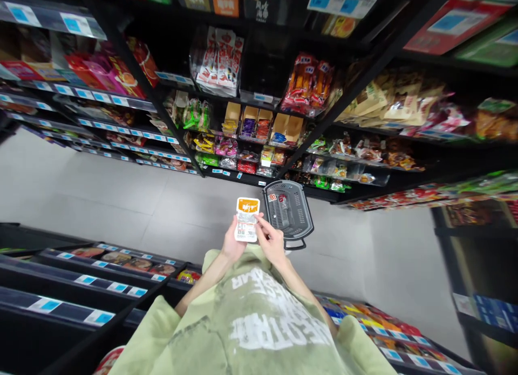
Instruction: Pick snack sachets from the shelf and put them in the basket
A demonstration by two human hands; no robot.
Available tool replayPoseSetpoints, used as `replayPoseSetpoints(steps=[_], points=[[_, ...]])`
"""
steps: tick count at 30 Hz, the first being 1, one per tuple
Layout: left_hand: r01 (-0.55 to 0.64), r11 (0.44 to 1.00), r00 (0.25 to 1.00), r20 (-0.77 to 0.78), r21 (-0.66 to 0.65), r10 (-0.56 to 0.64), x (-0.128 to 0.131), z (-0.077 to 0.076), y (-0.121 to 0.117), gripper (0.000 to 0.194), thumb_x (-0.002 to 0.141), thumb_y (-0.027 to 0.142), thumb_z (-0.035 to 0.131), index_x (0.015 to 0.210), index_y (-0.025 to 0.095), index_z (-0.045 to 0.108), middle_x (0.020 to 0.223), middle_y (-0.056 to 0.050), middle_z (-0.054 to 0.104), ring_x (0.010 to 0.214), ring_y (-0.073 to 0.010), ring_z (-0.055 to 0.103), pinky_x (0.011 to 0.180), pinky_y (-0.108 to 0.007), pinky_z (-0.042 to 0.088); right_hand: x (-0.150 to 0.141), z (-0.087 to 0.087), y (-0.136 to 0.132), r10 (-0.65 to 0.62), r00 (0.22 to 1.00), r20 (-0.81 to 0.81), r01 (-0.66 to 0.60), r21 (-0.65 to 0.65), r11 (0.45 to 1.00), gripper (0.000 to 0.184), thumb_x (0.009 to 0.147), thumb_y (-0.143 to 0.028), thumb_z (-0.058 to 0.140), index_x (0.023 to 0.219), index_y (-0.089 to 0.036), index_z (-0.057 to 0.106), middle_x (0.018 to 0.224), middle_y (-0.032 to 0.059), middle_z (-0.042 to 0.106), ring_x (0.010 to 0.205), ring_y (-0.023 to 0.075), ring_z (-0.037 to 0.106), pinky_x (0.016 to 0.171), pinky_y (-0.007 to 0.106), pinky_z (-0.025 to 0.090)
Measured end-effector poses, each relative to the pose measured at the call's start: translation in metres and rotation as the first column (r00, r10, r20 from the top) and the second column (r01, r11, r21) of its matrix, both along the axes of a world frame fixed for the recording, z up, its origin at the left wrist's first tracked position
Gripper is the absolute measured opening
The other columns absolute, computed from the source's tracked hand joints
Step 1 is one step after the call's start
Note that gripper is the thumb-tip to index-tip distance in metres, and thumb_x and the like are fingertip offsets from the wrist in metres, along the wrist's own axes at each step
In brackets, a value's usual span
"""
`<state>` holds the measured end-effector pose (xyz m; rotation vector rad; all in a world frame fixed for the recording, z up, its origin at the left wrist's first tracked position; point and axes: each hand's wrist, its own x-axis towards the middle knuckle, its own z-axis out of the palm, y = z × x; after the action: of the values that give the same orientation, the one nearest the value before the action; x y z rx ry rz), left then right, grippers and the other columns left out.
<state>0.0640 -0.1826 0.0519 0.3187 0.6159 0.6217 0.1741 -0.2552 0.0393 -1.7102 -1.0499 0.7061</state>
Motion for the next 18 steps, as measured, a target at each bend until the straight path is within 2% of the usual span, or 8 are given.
replayPoseSetpoints(steps=[11,18], points=[[-0.003,1.0,0.998,-0.059,0.005,0.003,-0.0009,0.0041,0.0031,0.059,0.091,0.059,0.046,0.124,0.014,0.065,0.134,-0.014,0.063,0.122,-0.0326,0.059,0.096,-0.042,0.051,-0.0005,0.0023,0.0064,0.01,1.0,-0.028,-0.01,-0.005,1.0,0.042,0.094,-0.035,0.053,0.13,-0.015,0.064,0.05,-0.0073,0.051,0.044,0.0091,0.04,0.05,0.022,0.038],[-0.013,1.0,1.0,0.014,0.008,0.013,-0.0016,-0.0023,0.005,0.057,0.094,0.057,0.044,0.124,0.013,0.065,0.133,-0.013,0.063,0.122,-0.0316,0.059,0.098,-0.041,0.05,0.0001,0.0021,0.009,0.013,0.999,-0.038,-0.013,-0.006,1.0,0.042,0.094,-0.034,0.053,0.13,-0.016,0.063,0.051,-0.0071,0.051,0.044,0.0089,0.041,0.051,0.022,0.038]])
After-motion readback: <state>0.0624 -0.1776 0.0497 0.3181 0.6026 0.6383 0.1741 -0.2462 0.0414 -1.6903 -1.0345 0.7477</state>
